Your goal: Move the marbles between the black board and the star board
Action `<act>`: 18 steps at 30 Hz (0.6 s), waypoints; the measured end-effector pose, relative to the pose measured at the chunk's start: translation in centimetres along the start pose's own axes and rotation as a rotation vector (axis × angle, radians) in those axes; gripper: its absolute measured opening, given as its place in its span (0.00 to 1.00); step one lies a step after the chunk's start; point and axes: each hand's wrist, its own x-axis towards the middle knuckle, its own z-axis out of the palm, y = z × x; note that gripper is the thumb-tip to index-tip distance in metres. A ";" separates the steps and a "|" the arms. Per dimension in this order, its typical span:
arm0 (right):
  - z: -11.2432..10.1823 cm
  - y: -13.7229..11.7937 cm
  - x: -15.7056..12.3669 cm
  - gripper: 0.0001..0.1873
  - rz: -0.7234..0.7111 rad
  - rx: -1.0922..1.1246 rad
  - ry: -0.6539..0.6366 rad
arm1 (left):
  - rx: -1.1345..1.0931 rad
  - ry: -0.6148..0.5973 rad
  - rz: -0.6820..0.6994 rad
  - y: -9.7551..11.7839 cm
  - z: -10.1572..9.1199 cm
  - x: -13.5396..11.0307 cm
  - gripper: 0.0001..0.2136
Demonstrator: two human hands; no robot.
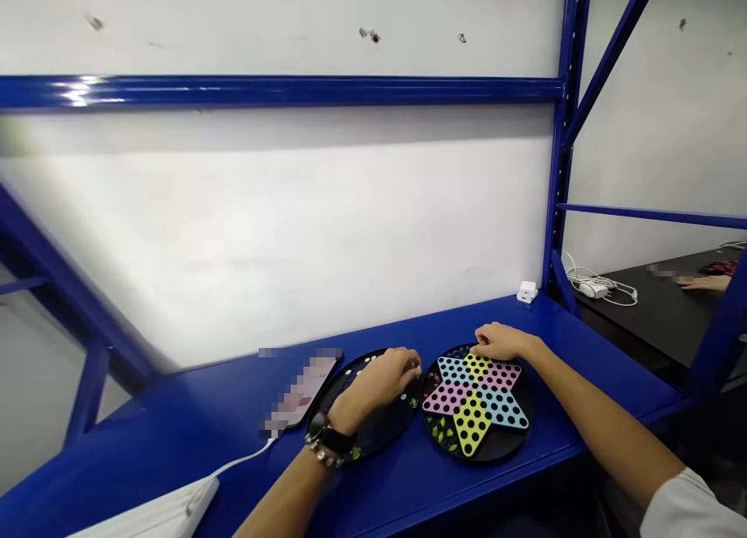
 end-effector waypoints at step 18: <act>-0.1 0.1 -0.1 0.23 -0.016 0.033 0.011 | 0.054 0.007 0.100 -0.4 2.5 -0.2 0.19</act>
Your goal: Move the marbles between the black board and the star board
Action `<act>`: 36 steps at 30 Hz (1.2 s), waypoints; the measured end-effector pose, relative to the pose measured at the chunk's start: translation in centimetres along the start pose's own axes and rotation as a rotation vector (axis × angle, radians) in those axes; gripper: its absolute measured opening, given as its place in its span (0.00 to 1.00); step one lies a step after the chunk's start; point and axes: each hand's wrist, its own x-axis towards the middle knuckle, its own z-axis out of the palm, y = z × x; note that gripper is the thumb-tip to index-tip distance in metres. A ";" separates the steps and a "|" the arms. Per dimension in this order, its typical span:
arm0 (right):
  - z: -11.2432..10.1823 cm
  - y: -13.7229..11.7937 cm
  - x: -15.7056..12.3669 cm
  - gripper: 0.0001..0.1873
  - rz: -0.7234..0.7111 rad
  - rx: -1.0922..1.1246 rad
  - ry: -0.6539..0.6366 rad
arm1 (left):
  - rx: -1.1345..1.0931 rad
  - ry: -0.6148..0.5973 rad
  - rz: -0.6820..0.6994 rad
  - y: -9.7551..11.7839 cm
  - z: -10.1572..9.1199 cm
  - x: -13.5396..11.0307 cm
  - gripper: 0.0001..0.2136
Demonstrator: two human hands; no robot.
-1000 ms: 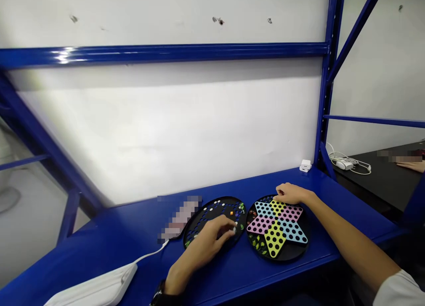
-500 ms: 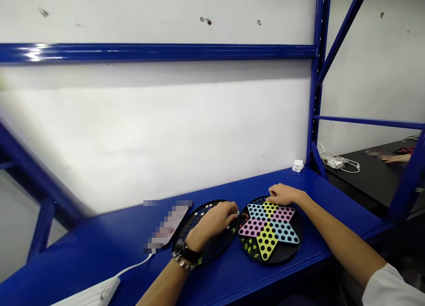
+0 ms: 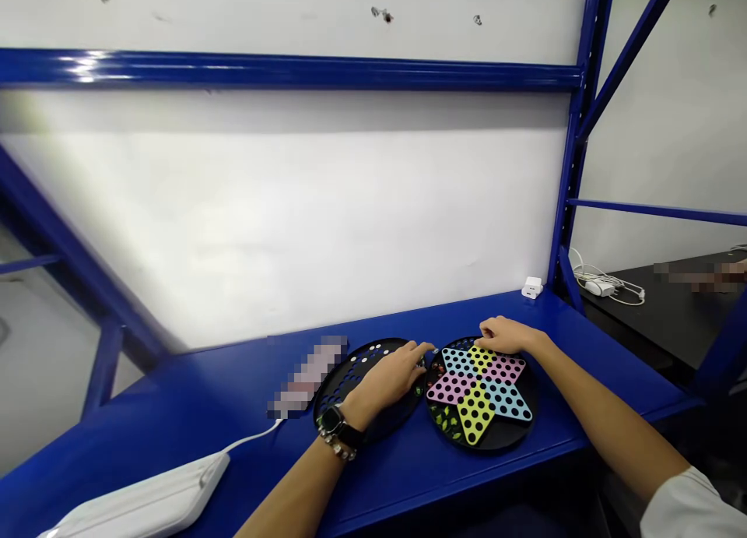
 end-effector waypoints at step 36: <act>2.8 -0.1 1.9 0.14 -0.082 0.028 0.198 | 0.098 -0.048 -0.026 -1.5 1.0 12.7 0.17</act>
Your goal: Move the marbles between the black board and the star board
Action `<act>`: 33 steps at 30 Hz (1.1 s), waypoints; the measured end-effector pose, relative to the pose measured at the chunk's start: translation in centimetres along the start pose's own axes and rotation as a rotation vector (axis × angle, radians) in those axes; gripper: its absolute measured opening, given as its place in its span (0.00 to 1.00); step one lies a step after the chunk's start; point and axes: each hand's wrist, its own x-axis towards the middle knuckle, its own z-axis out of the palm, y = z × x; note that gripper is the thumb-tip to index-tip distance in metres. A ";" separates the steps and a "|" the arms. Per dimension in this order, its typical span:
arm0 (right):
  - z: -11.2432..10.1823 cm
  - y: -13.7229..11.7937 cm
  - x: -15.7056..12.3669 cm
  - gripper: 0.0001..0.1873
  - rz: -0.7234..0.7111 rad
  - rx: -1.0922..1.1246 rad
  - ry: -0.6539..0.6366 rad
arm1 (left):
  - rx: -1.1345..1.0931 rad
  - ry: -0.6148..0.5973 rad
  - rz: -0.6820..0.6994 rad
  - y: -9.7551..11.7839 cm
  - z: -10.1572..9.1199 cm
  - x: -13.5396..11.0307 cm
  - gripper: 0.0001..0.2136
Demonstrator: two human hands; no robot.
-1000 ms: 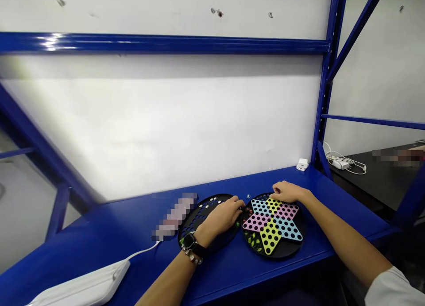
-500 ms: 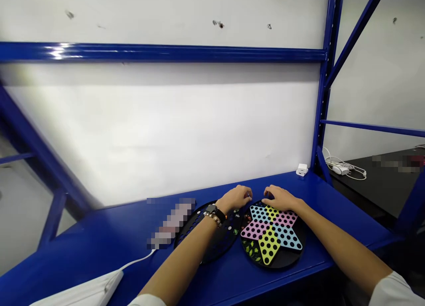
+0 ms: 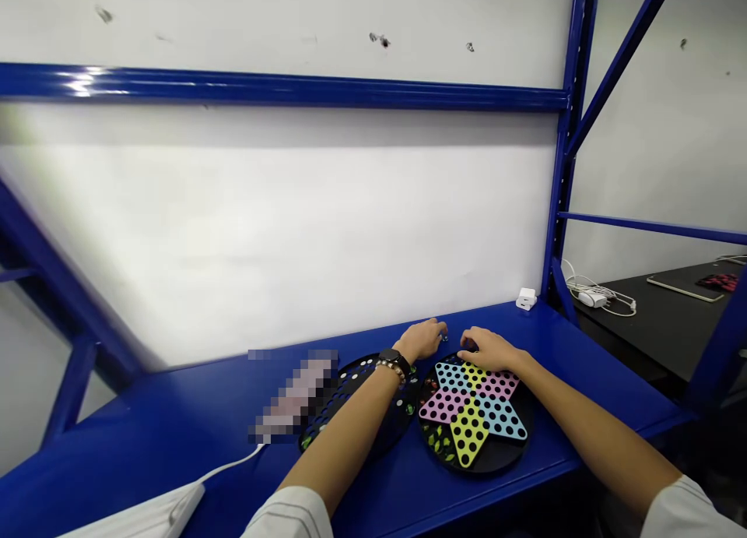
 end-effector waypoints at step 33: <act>-0.6 1.5 1.1 0.13 0.083 0.222 -0.126 | -0.274 -0.168 0.153 2.6 -1.2 -0.8 0.11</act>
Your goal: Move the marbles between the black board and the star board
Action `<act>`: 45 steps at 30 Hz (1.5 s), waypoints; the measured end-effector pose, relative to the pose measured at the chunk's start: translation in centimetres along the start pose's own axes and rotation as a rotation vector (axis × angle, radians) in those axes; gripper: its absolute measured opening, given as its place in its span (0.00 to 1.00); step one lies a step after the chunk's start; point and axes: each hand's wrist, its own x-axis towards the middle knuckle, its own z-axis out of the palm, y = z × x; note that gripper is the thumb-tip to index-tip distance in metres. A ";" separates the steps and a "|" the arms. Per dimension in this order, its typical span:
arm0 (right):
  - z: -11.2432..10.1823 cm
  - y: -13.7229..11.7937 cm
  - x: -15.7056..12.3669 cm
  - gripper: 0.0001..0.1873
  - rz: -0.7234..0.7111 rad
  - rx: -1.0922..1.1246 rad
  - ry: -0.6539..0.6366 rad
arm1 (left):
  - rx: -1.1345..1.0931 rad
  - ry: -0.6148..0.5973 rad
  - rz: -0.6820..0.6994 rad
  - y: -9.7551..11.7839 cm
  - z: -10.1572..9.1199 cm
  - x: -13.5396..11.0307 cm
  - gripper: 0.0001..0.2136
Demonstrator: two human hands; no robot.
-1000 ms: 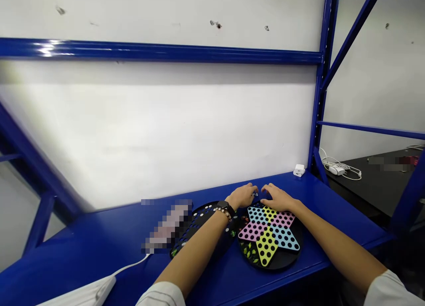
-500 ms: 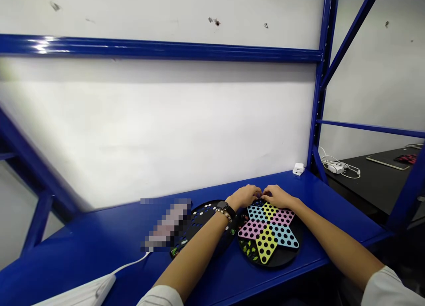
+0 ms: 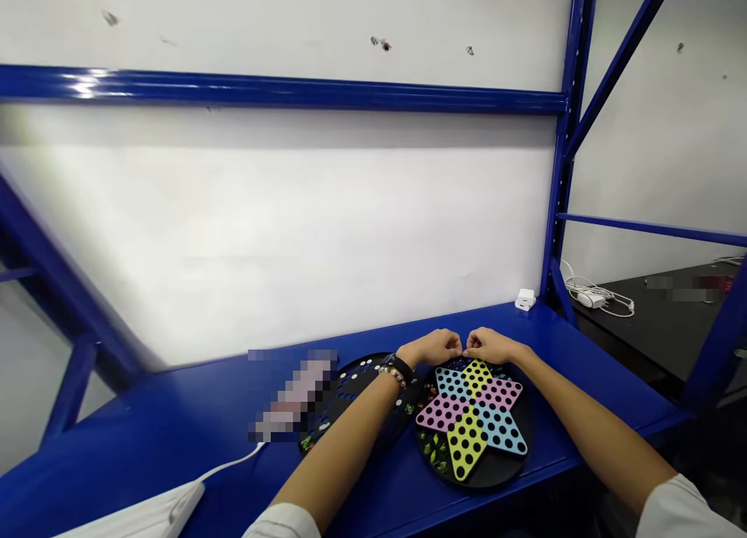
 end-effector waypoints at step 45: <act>-2.5 -2.2 -2.4 0.12 -0.186 0.089 0.161 | -0.098 0.122 0.181 5.8 0.3 -11.9 0.13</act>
